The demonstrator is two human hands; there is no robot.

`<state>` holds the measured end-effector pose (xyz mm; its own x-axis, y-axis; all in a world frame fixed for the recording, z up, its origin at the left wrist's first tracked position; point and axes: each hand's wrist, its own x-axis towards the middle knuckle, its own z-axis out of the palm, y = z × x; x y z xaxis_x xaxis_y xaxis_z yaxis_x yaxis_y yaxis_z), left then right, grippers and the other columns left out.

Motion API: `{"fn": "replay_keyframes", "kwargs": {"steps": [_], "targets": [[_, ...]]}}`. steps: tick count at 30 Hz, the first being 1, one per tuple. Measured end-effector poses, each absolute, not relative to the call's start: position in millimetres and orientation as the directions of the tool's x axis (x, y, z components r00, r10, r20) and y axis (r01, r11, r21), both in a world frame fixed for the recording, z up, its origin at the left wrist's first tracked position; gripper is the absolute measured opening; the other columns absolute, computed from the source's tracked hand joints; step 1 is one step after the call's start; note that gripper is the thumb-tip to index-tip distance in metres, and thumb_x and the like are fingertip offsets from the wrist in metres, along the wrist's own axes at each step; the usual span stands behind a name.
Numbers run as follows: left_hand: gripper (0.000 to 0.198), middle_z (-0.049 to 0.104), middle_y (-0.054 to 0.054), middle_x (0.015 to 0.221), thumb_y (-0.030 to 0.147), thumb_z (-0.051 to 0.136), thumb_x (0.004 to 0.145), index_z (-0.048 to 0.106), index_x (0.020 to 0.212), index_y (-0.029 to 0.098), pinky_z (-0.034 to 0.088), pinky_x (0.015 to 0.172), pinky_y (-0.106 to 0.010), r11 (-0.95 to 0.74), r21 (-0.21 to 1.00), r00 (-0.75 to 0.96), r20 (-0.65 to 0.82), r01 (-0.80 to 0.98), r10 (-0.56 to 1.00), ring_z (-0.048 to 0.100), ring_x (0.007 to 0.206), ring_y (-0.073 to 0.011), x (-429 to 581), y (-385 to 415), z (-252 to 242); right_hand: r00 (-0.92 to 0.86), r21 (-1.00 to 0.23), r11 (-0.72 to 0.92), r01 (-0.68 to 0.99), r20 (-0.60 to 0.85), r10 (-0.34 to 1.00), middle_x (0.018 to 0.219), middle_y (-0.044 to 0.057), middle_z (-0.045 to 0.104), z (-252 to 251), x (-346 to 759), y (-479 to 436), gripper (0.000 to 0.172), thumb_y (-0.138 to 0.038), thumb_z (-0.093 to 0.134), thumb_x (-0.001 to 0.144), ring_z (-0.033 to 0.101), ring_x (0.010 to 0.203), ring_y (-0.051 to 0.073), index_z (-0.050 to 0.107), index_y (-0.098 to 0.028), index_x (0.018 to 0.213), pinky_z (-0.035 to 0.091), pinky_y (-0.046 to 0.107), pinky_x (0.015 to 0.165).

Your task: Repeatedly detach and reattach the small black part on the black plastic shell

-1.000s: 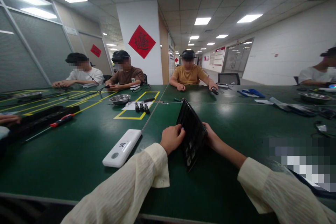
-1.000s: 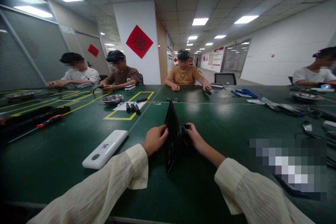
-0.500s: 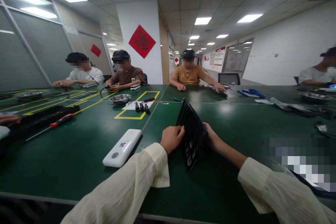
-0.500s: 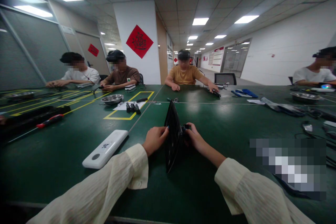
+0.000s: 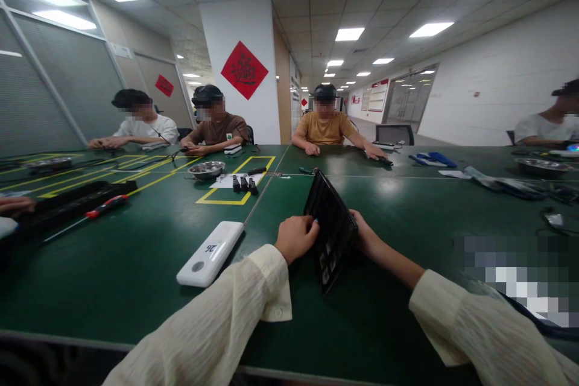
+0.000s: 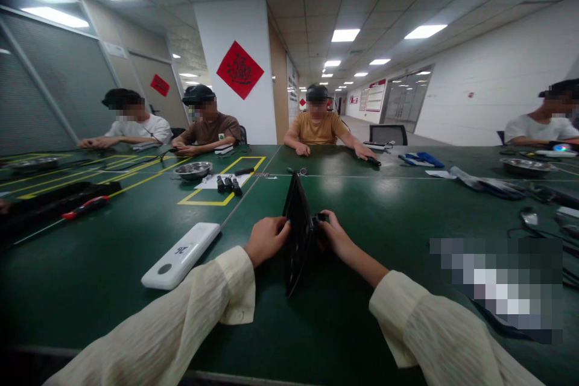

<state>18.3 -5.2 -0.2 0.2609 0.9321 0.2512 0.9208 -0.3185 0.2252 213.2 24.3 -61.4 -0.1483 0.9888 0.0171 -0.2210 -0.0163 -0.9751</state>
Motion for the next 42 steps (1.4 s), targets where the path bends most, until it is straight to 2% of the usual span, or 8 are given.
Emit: {"fn": "replay_keyframes", "kwargs": {"steps": [10, 17, 22, 28, 34, 42], "targets": [[0.037, 0.067, -0.006, 0.079, 0.038, 0.031, 0.089, 0.062, 0.082, 0.02, 0.032, 0.058, -0.027, -0.329, 0.208, 0.259, 0.302, 0.921, 0.917, 0.062, 0.074, -0.019, 17.3, -2.9, -4.7, -0.171, -0.97, -0.03, -0.243, 0.012, 0.985, 0.077, -0.001, 0.062, -56.2, 211.8, 19.7, 0.046, -0.039, 0.065, 0.065, 0.062, 0.071, 0.02, 0.042, -0.027, 0.103, 0.047, 0.031, 0.056], [0.044, 0.066, -0.005, 0.074, 0.038, 0.027, 0.091, 0.063, 0.076, 0.019, 0.027, 0.055, -0.026, -0.365, 0.218, 0.296, 0.29, 0.905, 0.91, 0.06, 0.071, -0.0175, 16.8, -0.7, -5.4, -0.193, -0.971, -0.027, -0.236, 0.02, 0.981, 0.066, -0.004, 0.058, -57.0, 212.5, 20.6, 0.046, -0.04, 0.063, 0.067, 0.058, 0.059, 0.018, 0.041, -0.027, 0.105, 0.044, 0.029, 0.05], [0.05, 0.065, -0.006, 0.072, 0.038, 0.022, 0.093, 0.064, 0.073, 0.018, 0.025, 0.055, -0.027, -0.364, 0.221, 0.304, 0.266, 0.905, 0.915, 0.06, 0.069, -0.0166, 16.7, 0.4, -6.3, -0.19, -0.969, -0.021, -0.247, 0.027, 0.981, 0.07, -0.003, 0.061, -57.1, 212.5, 20.6, 0.045, -0.038, 0.063, 0.066, 0.059, 0.06, 0.018, 0.041, -0.027, 0.104, 0.044, 0.028, 0.05], [0.041, 0.066, -0.005, 0.075, 0.037, 0.03, 0.09, 0.065, 0.077, 0.018, 0.026, 0.055, -0.027, -0.366, 0.192, 0.313, 0.256, 0.911, 0.914, 0.06, 0.072, -0.0174, 16.5, -1.7, -3.3, -0.184, -0.97, -0.035, -0.24, 0.01, 0.983, 0.074, -0.002, 0.062, -52.1, 211.8, 16.9, 0.047, -0.038, 0.064, 0.065, 0.06, 0.063, 0.018, 0.041, -0.026, 0.104, 0.045, 0.029, 0.052], [0.056, 0.065, -0.007, 0.07, 0.04, 0.02, 0.093, 0.066, 0.071, 0.017, 0.026, 0.055, -0.026, -0.318, 0.204, 0.274, 0.217, 0.926, 0.937, 0.06, 0.068, -0.017, 16.8, 0.3, -4.6, -0.194, -0.977, -0.018, -0.213, 0.024, 0.981, 0.072, -0.002, 0.061, -53.4, 212.8, 18.1, 0.045, -0.04, 0.063, 0.067, 0.06, 0.064, 0.018, 0.042, -0.027, 0.104, 0.044, 0.028, 0.052], [0.062, 0.065, -0.009, 0.069, 0.043, 0.017, 0.094, 0.068, 0.073, 0.016, 0.029, 0.056, -0.027, -0.322, 0.18, 0.279, 0.229, 0.93, 0.933, 0.061, 0.068, -0.0184, 17.1, 2.2, -6.3, -0.186, -0.977, 0.012, -0.214, 0.052, 0.981, 0.069, -0.002, 0.06, -62.4, 214.3, 24.5, 0.043, -0.039, 0.062, 0.068, 0.06, 0.063, 0.019, 0.043, -0.027, 0.105, 0.046, 0.031, 0.054]]}}
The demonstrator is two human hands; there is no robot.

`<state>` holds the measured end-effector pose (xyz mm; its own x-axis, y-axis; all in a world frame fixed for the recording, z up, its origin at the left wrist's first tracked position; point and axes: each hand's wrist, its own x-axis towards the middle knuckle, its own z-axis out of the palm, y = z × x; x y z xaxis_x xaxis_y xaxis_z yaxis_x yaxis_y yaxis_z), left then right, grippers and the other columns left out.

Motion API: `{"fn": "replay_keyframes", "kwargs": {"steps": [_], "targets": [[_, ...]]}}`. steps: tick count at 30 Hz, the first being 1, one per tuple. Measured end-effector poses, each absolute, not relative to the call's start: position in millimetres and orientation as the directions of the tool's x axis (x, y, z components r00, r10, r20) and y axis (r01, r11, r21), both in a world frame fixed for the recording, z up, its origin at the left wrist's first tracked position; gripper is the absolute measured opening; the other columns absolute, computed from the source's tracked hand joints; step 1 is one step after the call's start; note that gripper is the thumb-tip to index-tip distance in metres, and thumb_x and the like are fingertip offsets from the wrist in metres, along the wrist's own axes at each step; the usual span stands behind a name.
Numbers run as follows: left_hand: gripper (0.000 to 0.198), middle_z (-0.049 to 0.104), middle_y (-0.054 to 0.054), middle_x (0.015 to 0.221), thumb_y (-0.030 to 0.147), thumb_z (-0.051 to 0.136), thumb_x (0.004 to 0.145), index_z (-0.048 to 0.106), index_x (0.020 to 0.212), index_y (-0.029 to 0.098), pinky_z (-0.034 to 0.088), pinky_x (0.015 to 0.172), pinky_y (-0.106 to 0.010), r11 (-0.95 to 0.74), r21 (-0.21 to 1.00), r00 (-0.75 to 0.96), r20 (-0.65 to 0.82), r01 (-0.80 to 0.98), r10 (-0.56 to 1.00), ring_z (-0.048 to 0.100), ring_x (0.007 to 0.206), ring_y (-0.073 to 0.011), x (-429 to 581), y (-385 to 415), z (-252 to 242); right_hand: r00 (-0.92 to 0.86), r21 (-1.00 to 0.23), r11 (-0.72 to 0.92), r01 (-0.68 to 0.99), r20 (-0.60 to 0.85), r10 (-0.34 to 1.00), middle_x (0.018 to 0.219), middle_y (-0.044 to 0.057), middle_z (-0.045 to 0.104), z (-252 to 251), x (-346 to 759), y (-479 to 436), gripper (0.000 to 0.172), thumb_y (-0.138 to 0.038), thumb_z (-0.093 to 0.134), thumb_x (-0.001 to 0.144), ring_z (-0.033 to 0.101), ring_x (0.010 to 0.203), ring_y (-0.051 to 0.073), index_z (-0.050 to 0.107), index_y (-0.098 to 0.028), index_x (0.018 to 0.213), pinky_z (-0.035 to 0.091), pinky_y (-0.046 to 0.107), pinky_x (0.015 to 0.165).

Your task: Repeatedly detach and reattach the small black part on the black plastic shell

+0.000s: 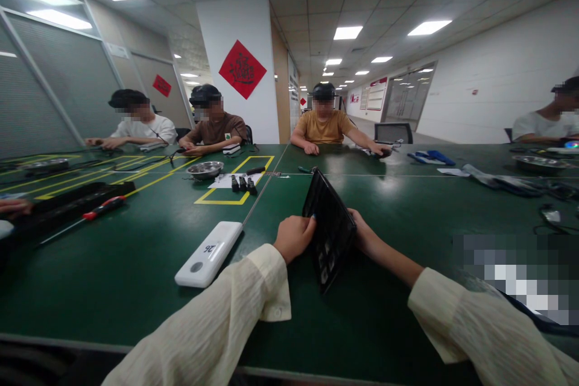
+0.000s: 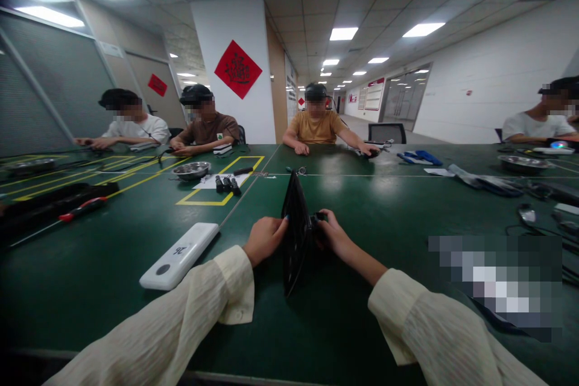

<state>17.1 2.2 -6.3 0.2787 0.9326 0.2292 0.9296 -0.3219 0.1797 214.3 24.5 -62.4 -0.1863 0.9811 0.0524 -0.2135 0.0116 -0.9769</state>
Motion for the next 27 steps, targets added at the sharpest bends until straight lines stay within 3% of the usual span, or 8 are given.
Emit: {"fn": "replay_keyframes", "kwargs": {"steps": [6, 13, 27], "targets": [[0.067, 0.065, -0.009, 0.069, 0.045, 0.011, 0.094, 0.068, 0.073, 0.016, 0.03, 0.056, -0.027, -0.288, 0.178, 0.249, 0.213, 0.941, 0.945, 0.062, 0.069, -0.0188, 19.5, -0.9, -4.3, -0.188, -0.976, -0.003, -0.22, 0.039, 0.981, 0.072, -0.002, 0.061, -56.4, 212.5, 20.7, 0.046, -0.038, 0.064, 0.065, 0.06, 0.064, 0.018, 0.042, -0.027, 0.104, 0.045, 0.029, 0.052], [0.051, 0.067, -0.009, 0.077, 0.039, 0.025, 0.092, 0.068, 0.077, 0.017, 0.032, 0.059, -0.026, -0.333, 0.133, 0.304, 0.2, 0.933, 0.931, 0.062, 0.074, -0.0189, 17.5, -2.2, -0.3, -0.181, -0.979, 0.008, -0.202, 0.045, 0.982, 0.07, -0.002, 0.059, -60.1, 213.6, 23.0, 0.045, -0.041, 0.063, 0.066, 0.059, 0.063, 0.018, 0.043, -0.027, 0.104, 0.045, 0.03, 0.053], [0.059, 0.065, -0.01, 0.07, 0.041, 0.02, 0.093, 0.069, 0.073, 0.014, 0.03, 0.056, -0.027, -0.329, 0.183, 0.293, 0.2, 0.926, 0.935, 0.061, 0.069, -0.018, 16.0, 0.4, -3.4, -0.175, -0.979, 0.026, -0.204, 0.063, 0.983, 0.075, -0.001, 0.062, -71.2, 217.2, 31.7, 0.042, -0.039, 0.063, 0.068, 0.061, 0.066, 0.02, 0.044, -0.028, 0.104, 0.045, 0.03, 0.052]]}}
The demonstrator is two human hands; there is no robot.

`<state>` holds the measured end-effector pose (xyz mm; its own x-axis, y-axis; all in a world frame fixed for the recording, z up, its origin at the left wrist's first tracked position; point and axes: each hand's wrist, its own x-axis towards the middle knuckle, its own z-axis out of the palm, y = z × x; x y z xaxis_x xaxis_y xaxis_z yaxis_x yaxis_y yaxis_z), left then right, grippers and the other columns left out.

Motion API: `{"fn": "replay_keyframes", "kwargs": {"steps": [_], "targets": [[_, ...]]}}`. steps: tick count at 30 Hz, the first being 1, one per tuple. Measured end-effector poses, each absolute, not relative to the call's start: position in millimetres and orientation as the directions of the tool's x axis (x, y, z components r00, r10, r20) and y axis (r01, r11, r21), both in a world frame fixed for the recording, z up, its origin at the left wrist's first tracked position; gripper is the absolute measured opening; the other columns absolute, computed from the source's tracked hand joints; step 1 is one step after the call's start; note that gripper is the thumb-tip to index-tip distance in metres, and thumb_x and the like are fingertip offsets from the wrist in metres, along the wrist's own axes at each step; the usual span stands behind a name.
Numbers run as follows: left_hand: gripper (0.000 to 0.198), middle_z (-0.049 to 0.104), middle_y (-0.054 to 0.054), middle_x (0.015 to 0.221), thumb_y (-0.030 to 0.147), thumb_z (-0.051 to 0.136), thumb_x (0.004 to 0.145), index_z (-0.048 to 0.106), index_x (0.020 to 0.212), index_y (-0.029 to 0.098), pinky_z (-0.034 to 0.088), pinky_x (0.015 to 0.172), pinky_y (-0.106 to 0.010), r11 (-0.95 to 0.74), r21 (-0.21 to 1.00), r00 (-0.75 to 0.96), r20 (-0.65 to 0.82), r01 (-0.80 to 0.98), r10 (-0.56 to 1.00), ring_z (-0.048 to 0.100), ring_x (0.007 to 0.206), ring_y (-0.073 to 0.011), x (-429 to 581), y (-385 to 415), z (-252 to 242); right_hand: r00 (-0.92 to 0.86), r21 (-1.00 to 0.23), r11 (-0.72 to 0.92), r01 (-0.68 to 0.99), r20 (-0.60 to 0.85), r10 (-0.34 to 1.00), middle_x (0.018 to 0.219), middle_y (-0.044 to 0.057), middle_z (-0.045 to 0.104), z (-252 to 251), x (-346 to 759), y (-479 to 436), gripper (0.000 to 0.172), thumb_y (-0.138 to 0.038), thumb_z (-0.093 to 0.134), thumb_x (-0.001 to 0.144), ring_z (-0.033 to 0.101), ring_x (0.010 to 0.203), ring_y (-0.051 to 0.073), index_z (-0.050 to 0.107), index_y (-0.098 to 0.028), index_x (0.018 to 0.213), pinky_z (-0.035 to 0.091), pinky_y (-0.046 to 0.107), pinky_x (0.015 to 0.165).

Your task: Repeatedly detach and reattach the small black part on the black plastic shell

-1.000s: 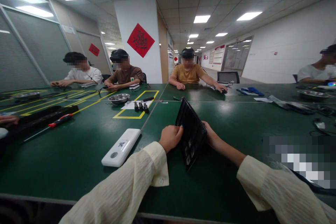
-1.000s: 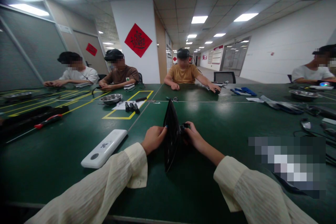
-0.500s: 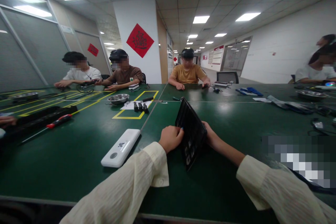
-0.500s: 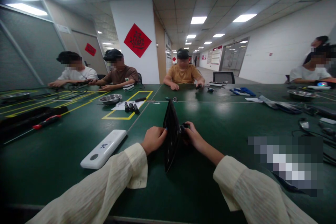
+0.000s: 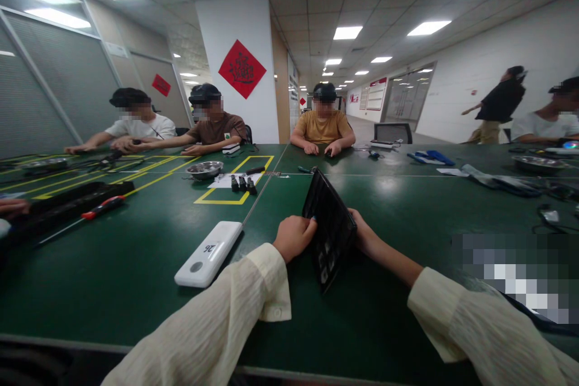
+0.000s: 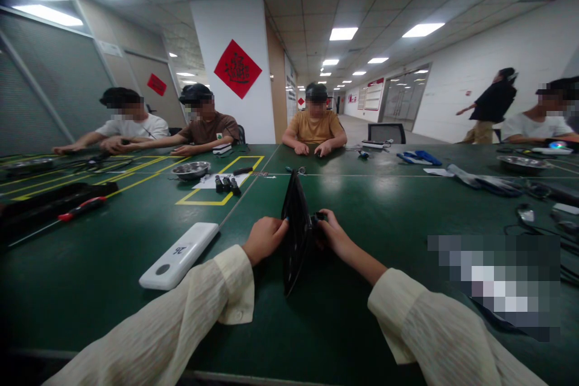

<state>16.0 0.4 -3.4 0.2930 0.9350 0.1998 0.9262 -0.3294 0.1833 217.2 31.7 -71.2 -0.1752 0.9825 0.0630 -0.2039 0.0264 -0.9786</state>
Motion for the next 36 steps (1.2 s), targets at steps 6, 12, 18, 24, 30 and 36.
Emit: {"fn": "replay_keyframes", "kwargs": {"steps": [6, 12, 18, 24, 30, 36], "targets": [[0.058, 0.066, -0.01, 0.071, 0.041, 0.022, 0.092, 0.07, 0.074, 0.015, 0.03, 0.056, -0.027, -0.32, 0.167, 0.287, 0.194, 0.933, 0.938, 0.061, 0.069, -0.018, 16.1, 0.4, -3.0, -0.179, -0.975, 0.0, -0.222, 0.041, 0.983, 0.072, -0.002, 0.061, -64.2, 214.4, 25.4, 0.045, -0.041, 0.063, 0.067, 0.06, 0.064, 0.019, 0.043, -0.028, 0.105, 0.045, 0.03, 0.052], [0.052, 0.067, -0.009, 0.073, 0.038, 0.025, 0.091, 0.069, 0.074, 0.015, 0.031, 0.057, -0.027, -0.322, 0.158, 0.291, 0.191, 0.933, 0.937, 0.062, 0.071, -0.0182, 16.5, -0.8, -1.4, -0.176, -0.972, 0.001, -0.235, 0.044, 0.983, 0.076, -0.001, 0.062, -64.4, 214.0, 25.8, 0.046, -0.041, 0.064, 0.067, 0.061, 0.066, 0.019, 0.043, -0.027, 0.106, 0.046, 0.03, 0.053], [0.049, 0.067, -0.009, 0.076, 0.038, 0.027, 0.09, 0.068, 0.075, 0.016, 0.034, 0.06, -0.027, -0.332, 0.16, 0.303, 0.182, 0.93, 0.936, 0.062, 0.075, -0.0189, 16.5, -3.1, 1.7, -0.18, -0.974, 0.005, -0.228, 0.047, 0.982, 0.076, -0.002, 0.061, -64.9, 215.3, 25.7, 0.041, -0.039, 0.063, 0.068, 0.06, 0.066, 0.018, 0.044, -0.027, 0.103, 0.046, 0.029, 0.053], [0.049, 0.067, -0.009, 0.076, 0.038, 0.027, 0.09, 0.068, 0.075, 0.016, 0.034, 0.06, -0.026, -0.337, 0.159, 0.307, 0.187, 0.928, 0.933, 0.062, 0.075, -0.0194, 16.7, -3.6, 2.0, -0.17, -0.977, 0.022, -0.214, 0.06, 0.984, 0.076, -0.001, 0.062, -68.0, 216.2, 28.4, 0.039, -0.038, 0.062, 0.07, 0.06, 0.065, 0.018, 0.045, -0.028, 0.103, 0.045, 0.029, 0.051], [0.044, 0.067, -0.008, 0.077, 0.035, 0.03, 0.089, 0.067, 0.075, 0.017, 0.034, 0.06, -0.025, -0.34, 0.151, 0.308, 0.2, 0.928, 0.93, 0.062, 0.075, -0.0189, 16.5, -4.4, 1.1, -0.176, -0.976, 0.009, -0.219, 0.048, 0.983, 0.076, -0.002, 0.062, -64.5, 214.5, 25.7, 0.043, -0.039, 0.063, 0.067, 0.06, 0.066, 0.019, 0.043, -0.028, 0.104, 0.045, 0.029, 0.051], [0.048, 0.068, -0.009, 0.08, 0.038, 0.026, 0.09, 0.067, 0.077, 0.017, 0.034, 0.062, -0.028, -0.357, 0.142, 0.324, 0.207, 0.923, 0.923, 0.062, 0.079, -0.0207, 14.9, -2.2, -1.4, -0.18, -0.976, -0.003, -0.219, 0.038, 0.983, 0.076, -0.002, 0.062, -57.1, 212.8, 19.6, 0.042, -0.038, 0.063, 0.068, 0.061, 0.068, 0.02, 0.042, -0.028, 0.103, 0.047, 0.031, 0.053]]}}
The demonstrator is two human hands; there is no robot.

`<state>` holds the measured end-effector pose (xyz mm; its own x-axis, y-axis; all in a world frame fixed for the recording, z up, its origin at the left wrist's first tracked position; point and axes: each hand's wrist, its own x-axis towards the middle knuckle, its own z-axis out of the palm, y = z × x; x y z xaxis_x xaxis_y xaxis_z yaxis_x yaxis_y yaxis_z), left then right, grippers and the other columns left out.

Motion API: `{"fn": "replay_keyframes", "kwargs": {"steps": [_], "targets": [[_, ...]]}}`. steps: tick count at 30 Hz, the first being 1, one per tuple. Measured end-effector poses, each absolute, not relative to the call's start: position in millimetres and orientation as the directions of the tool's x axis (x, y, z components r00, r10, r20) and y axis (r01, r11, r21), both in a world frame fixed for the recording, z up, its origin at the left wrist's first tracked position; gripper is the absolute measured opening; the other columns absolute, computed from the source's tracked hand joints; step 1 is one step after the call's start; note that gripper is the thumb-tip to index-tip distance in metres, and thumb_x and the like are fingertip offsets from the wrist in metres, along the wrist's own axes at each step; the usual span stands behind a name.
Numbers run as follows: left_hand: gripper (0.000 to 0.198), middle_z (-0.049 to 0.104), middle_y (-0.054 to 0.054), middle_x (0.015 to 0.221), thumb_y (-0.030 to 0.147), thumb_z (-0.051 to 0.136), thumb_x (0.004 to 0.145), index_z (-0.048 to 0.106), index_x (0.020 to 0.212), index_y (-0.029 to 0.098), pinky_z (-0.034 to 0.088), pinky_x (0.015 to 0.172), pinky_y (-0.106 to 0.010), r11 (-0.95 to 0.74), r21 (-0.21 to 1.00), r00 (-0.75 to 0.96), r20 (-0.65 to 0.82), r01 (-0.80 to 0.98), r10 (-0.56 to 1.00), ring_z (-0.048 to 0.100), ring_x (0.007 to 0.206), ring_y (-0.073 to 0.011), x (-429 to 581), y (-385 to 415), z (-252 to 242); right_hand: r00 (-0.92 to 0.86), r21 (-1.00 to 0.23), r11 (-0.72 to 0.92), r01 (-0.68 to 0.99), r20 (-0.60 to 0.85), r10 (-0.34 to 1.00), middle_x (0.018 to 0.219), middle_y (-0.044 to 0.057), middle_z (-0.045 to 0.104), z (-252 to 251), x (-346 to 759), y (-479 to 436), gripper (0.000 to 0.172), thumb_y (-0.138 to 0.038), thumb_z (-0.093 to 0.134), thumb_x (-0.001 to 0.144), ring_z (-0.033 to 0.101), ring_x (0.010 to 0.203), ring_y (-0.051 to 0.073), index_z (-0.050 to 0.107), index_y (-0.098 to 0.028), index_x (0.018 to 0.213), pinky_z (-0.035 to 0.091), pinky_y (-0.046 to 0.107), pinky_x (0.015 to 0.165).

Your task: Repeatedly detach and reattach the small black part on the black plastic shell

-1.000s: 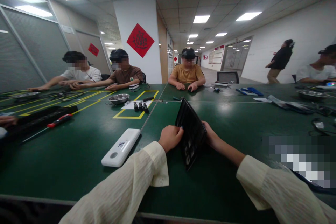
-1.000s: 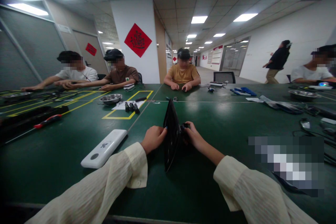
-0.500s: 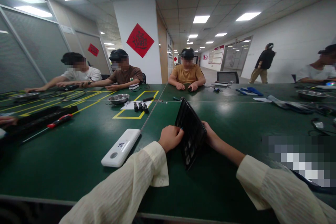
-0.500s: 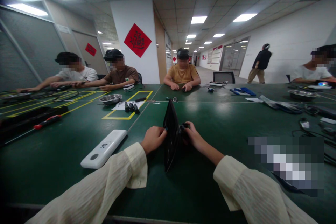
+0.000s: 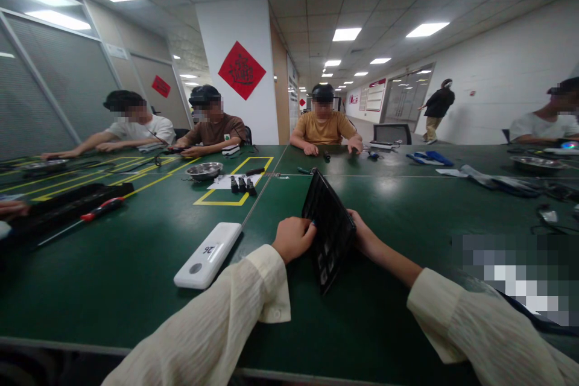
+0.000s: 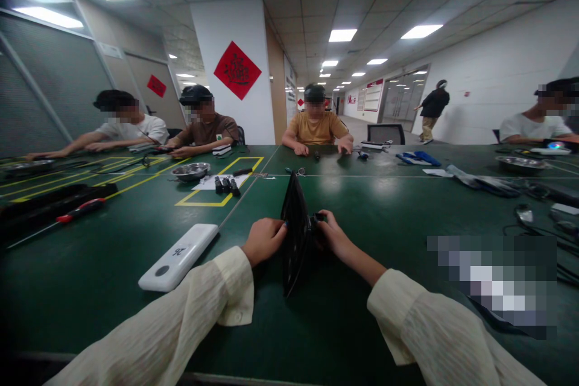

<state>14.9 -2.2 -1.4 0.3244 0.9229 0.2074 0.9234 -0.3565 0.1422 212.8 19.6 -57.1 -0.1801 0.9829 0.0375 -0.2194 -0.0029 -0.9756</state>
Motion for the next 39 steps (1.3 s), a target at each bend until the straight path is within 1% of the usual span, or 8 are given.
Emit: {"fn": "replay_keyframes", "kwargs": {"steps": [6, 9, 16, 24, 27, 33, 35, 39], "targets": [[0.06, 0.067, -0.011, 0.075, 0.044, 0.02, 0.091, 0.068, 0.073, 0.014, 0.034, 0.062, -0.029, -0.272, 0.185, 0.246, 0.153, 0.944, 0.957, 0.062, 0.078, -0.0211, 16.4, 0.4, -1.0, -0.179, -0.975, -0.006, -0.224, 0.036, 0.983, 0.076, -0.002, 0.063, -58.8, 213.6, 21.4, 0.044, -0.04, 0.064, 0.067, 0.063, 0.069, 0.021, 0.042, -0.028, 0.103, 0.048, 0.032, 0.054], [0.056, 0.067, -0.01, 0.075, 0.044, 0.022, 0.091, 0.068, 0.074, 0.016, 0.034, 0.06, -0.028, -0.266, 0.201, 0.232, 0.174, 0.943, 0.957, 0.063, 0.077, -0.0204, 16.5, -0.1, -0.9, -0.171, -0.974, -0.017, -0.224, 0.023, 0.985, 0.075, -0.002, 0.063, -58.7, 213.6, 21.8, 0.046, -0.04, 0.065, 0.065, 0.062, 0.067, 0.02, 0.042, -0.027, 0.103, 0.047, 0.031, 0.053], [0.041, 0.068, -0.008, 0.085, 0.039, 0.028, 0.091, 0.063, 0.089, 0.019, 0.035, 0.063, -0.026, -0.303, 0.178, 0.254, 0.253, 0.936, 0.934, 0.062, 0.08, -0.0195, 17.4, -3.4, -0.5, -0.198, -0.977, -0.017, -0.214, 0.026, 0.98, 0.077, -0.002, 0.063, -55.3, 214.2, 18.2, 0.046, -0.041, 0.064, 0.067, 0.062, 0.069, 0.019, 0.042, -0.027, 0.106, 0.047, 0.03, 0.053], [0.052, 0.067, -0.007, 0.076, 0.041, 0.02, 0.094, 0.065, 0.082, 0.019, 0.032, 0.059, -0.026, -0.345, 0.192, 0.291, 0.264, 0.919, 0.92, 0.062, 0.073, -0.0184, 17.3, -1.2, -2.5, -0.209, -0.977, -0.003, -0.215, 0.043, 0.977, 0.066, -0.004, 0.059, -59.6, 215.3, 21.9, 0.044, -0.04, 0.062, 0.069, 0.059, 0.058, 0.018, 0.041, -0.027, 0.106, 0.046, 0.032, 0.053], [0.056, 0.067, -0.007, 0.074, 0.042, 0.017, 0.094, 0.065, 0.078, 0.019, 0.032, 0.058, -0.026, -0.333, 0.194, 0.283, 0.248, 0.923, 0.927, 0.062, 0.072, -0.0184, 17.5, -1.4, -2.5, -0.191, -0.975, 0.011, -0.221, 0.054, 0.98, 0.066, -0.004, 0.059, -63.6, 214.7, 25.5, 0.043, -0.038, 0.063, 0.068, 0.058, 0.057, 0.017, 0.042, -0.027, 0.104, 0.046, 0.031, 0.052], [0.044, 0.068, -0.007, 0.08, 0.037, 0.026, 0.091, 0.065, 0.083, 0.02, 0.034, 0.06, -0.027, -0.36, 0.137, 0.317, 0.262, 0.923, 0.912, 0.063, 0.076, -0.0197, 16.5, -3.9, -1.1, -0.17, -0.968, 0.001, -0.25, 0.045, 0.984, 0.073, -0.002, 0.061, -64.8, 213.1, 26.9, 0.045, -0.037, 0.065, 0.065, 0.061, 0.065, 0.019, 0.042, -0.027, 0.102, 0.046, 0.03, 0.053], [0.046, 0.067, -0.007, 0.079, 0.038, 0.024, 0.092, 0.066, 0.082, 0.019, 0.034, 0.059, -0.027, -0.361, 0.125, 0.322, 0.253, 0.924, 0.912, 0.063, 0.075, -0.02, 16.1, -2.8, -1.9, -0.18, -0.969, -0.003, -0.247, 0.043, 0.983, 0.073, -0.002, 0.061, -64.1, 213.4, 26.4, 0.045, -0.038, 0.065, 0.065, 0.06, 0.065, 0.019, 0.042, -0.027, 0.102, 0.045, 0.03, 0.053], [0.06, 0.067, -0.008, 0.074, 0.042, 0.015, 0.093, 0.066, 0.075, 0.018, 0.033, 0.058, -0.027, -0.348, 0.121, 0.313, 0.242, 0.93, 0.919, 0.063, 0.073, -0.0201, 16.0, 1.1, -5.7, -0.192, -0.974, -0.002, -0.224, 0.042, 0.981, 0.073, -0.002, 0.061, -62.6, 214.3, 25.1, 0.044, -0.039, 0.063, 0.067, 0.06, 0.064, 0.019, 0.042, -0.028, 0.104, 0.045, 0.031, 0.053]]}}
